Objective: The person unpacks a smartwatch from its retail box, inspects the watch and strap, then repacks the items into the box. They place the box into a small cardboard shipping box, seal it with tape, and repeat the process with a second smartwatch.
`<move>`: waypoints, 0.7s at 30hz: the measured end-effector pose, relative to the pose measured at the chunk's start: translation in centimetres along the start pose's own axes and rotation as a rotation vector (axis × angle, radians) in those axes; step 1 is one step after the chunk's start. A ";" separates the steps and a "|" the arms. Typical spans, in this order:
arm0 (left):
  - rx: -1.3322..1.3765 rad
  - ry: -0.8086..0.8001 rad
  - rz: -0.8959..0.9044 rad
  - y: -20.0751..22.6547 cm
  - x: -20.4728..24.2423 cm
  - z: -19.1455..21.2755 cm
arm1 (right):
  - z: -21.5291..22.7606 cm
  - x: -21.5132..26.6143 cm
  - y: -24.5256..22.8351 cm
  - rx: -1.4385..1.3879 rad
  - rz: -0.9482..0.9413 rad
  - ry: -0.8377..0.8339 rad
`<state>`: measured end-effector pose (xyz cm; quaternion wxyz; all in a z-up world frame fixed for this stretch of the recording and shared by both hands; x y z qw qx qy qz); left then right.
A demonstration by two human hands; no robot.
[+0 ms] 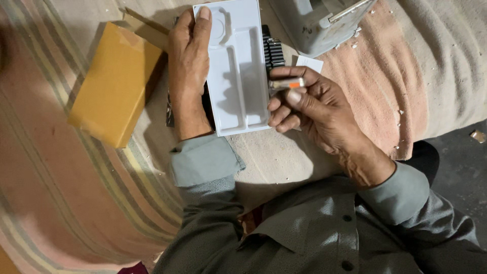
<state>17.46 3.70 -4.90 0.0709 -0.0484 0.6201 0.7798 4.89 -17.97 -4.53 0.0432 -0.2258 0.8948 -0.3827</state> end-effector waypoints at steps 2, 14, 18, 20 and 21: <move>-0.051 -0.001 -0.068 0.4 -0.1 0.1 | 0.5 0.1 0.7 -0.093 -0.036 0.052; -0.053 -0.032 -0.034 0.2 0.0 -0.2 | 2.4 0.5 2.0 -0.236 -0.118 0.293; -0.108 -0.040 -0.028 0.2 0.1 -0.3 | 1.6 0.4 0.9 -0.128 -0.016 0.236; -0.194 -0.022 -0.010 0.2 0.2 -0.3 | 1.3 0.5 0.1 -0.022 0.023 0.254; -0.185 -0.027 -0.064 0.6 0.2 -0.4 | 1.1 0.5 -0.5 0.032 0.042 0.262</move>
Point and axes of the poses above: each hand's wrist, its own x-axis away from the middle knuckle, its own z-axis out of the back of the hand, y = z × x, the point moved 7 cm from there along -x, towards the middle knuckle, and after that the axes turned 3 degrees about -z, right-handed, at the moved point
